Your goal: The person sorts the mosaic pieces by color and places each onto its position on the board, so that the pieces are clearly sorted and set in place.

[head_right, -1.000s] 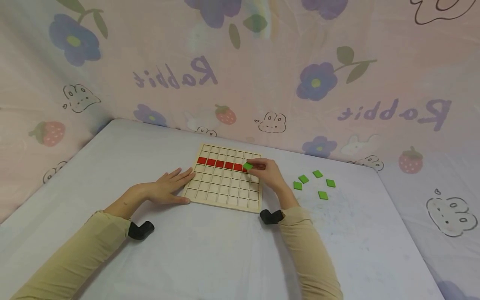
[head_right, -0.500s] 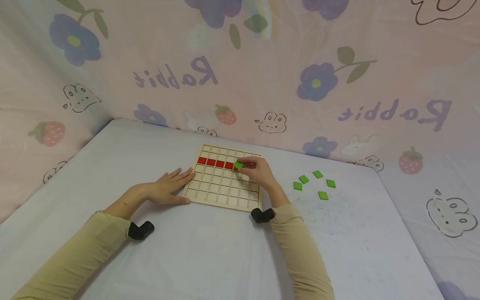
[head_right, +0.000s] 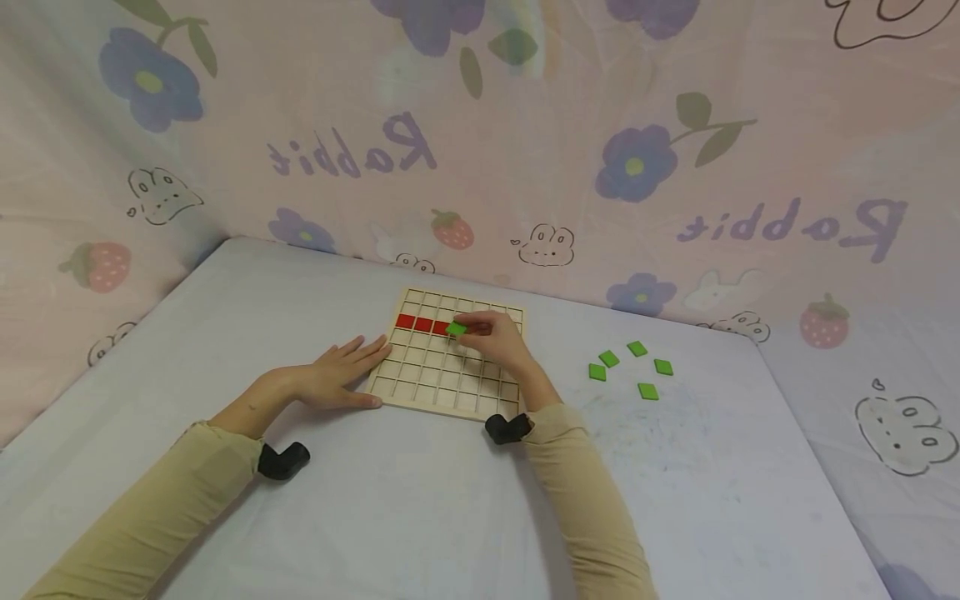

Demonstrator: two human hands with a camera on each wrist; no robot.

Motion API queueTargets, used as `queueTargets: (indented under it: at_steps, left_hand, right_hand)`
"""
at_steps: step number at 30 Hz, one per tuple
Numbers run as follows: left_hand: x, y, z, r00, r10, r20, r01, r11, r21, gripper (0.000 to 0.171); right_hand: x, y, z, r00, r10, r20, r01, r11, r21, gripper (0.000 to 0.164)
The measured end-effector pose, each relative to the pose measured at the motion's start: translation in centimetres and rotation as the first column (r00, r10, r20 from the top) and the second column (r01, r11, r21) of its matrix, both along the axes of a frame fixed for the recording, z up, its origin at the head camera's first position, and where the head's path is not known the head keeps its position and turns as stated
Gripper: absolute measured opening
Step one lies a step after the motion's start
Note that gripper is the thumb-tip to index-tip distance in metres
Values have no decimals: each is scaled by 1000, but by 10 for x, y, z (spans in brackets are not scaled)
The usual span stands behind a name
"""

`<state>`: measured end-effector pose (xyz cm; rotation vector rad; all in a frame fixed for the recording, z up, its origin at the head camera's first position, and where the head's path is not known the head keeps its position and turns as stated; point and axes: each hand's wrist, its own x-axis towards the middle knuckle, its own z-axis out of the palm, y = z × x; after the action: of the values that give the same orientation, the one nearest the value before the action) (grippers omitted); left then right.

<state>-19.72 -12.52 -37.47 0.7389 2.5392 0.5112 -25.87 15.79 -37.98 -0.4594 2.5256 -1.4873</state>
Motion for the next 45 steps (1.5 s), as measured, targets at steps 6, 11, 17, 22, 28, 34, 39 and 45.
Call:
queueTargets:
  at_steps: [6,11,17,22,28,34,39,45]
  left_hand:
    - [-1,0,-1,1000,1,-3,-1,1000,-5,84]
    - [0,1,0,1000,2,-3,-2,1000,-10,84]
    - [1,3,1,1000,-1,1,1,1000,-5,84]
    - [1,3,2,1000,5,-2,-5,1000,-10,84]
    - [1,2,3,1000,8,-3,-9,1000,-11,84]
    - [2,2,2,1000,13,0,-13,1000,-16,84]
    - [2,2,3,1000,8,4,-8,1000,-13,84]
    - [2,2,3,1000,-4,-2,4,1000,-14,84]
  right_hand:
    - [0,-9,1,1000,21,13,-21,1000,1,36]
    - [-1,-17,0,999,37,3,-37,999,17,35]
    - [-3,-26,-4,999,50,6,-50,998,22,35]
    - [-5,-33,-4,998,61,1,-61,998,6,34]
    - [-6,-42,-6,996,88,-18,-87,996,27,33]
    - [-3,-50,-2,993,117,-29,-114,990,87,32]
    - [-8,-54,-9,995,98,-24,-96,992,86,31]
    - [-10,-60,-12,995,97,-1,-96,989,114,31]
